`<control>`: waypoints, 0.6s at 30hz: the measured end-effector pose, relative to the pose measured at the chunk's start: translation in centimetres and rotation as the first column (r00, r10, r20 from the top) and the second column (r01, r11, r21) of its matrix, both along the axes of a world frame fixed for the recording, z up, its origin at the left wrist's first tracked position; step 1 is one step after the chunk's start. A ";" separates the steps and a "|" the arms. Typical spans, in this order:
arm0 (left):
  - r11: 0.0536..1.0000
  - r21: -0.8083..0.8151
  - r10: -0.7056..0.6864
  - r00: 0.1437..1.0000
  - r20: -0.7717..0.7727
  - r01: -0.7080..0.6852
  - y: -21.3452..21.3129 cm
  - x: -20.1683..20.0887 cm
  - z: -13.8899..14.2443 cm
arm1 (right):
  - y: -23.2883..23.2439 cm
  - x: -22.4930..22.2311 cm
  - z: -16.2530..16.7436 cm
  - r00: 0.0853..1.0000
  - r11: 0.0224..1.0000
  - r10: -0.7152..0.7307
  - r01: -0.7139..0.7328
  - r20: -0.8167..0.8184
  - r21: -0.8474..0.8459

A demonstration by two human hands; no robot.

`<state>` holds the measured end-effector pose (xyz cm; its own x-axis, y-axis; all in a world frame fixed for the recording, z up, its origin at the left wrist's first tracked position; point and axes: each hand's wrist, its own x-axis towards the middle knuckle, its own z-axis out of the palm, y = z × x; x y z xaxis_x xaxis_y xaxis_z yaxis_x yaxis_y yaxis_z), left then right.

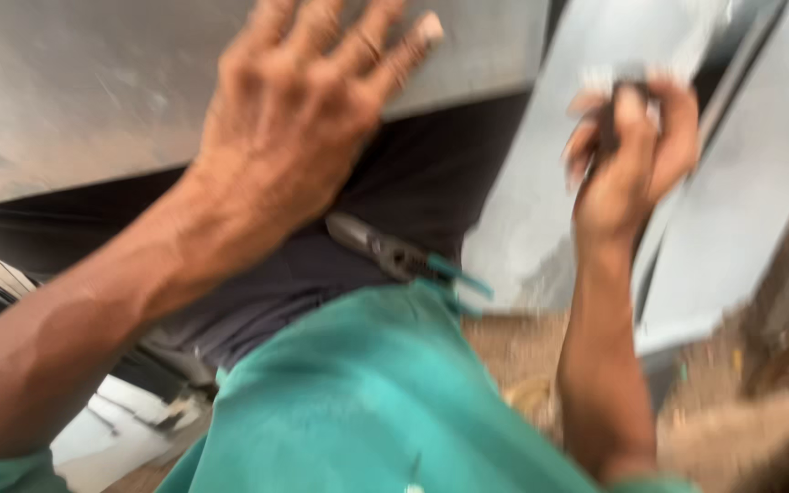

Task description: The person uses tin snips to cut a large metal sheet held on their lap. They repeatedly snip along the edge, remove small cut pieces, and adjust the sheet's position to continue cutting.

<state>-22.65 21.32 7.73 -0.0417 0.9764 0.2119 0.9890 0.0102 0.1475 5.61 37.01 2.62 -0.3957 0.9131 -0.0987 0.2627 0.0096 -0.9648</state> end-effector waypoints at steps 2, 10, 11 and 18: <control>0.999 0.023 0.032 0.993 -0.112 -0.029 -0.3 -0.1 0.1 | -0.7 0.9 -2.1 0.989 0.974 0.148 -0.149 0.021 0.171; 0.999 0.030 0.032 0.997 -0.070 -0.030 -1.4 0.5 -1.6 | -2.1 0.4 -3.5 0.917 0.725 0.108 -0.337 0.384 0.601; 0.999 0.004 0.034 0.996 -0.078 -0.034 -1.4 0.6 -1.7 | -1.8 1.0 -3.6 0.927 0.728 0.121 -0.326 0.354 0.604; 0.995 -0.095 0.031 0.994 -0.109 -0.041 -1.6 1.0 -2.4 | -3.3 -5.9 1.8 0.895 0.724 0.174 -0.399 0.410 0.563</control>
<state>-21.67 19.77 5.35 -0.0594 0.9908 0.1219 0.9978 0.0552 0.0375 -0.31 33.69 4.44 -0.6986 0.6580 0.2810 0.4233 0.6967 -0.5792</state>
